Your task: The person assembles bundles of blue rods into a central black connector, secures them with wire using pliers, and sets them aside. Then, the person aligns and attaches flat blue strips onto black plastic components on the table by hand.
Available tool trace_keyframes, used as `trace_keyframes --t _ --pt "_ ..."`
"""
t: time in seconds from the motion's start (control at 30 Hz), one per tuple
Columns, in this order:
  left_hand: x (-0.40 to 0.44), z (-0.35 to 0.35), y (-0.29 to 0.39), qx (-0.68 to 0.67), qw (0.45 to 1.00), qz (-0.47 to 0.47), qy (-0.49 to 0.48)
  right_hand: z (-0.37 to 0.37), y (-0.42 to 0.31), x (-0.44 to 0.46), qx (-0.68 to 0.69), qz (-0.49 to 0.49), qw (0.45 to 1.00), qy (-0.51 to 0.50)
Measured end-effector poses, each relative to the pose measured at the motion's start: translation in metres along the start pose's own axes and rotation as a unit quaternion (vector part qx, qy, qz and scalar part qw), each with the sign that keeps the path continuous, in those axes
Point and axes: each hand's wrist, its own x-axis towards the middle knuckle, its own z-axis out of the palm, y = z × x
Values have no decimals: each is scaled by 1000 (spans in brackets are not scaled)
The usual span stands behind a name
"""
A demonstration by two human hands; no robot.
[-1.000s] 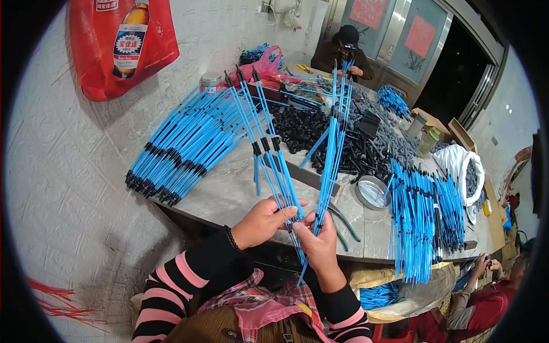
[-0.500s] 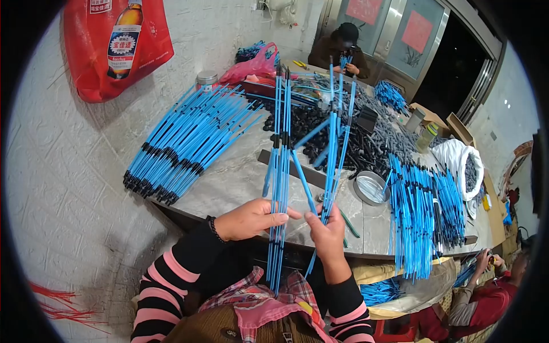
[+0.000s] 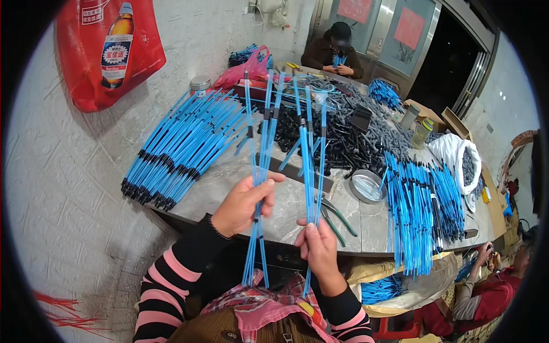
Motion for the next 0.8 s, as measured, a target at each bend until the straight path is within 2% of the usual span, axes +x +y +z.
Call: trace_keyframes --t 0.1,0.23,0.37,0.5,0.6,0.8 --pt "6 17 -10 42 997 6 61 9 4 -5 18 13 999 -24" --pt "15 13 -12 60 995 28 72 13 6 -9 4 5 1000 -23" --pt "25 15 -14 92 988 47 116 17 5 -12 -61 -16 998 -21" --pt "27 12 -12 75 991 37 103 18 11 -13 -66 -42 997 -1" --pt "26 7 -8 87 991 33 101 14 17 -12 -15 -25 999 39" --pt "28 4 -8 94 989 43 103 13 14 -10 20 -14 999 47"
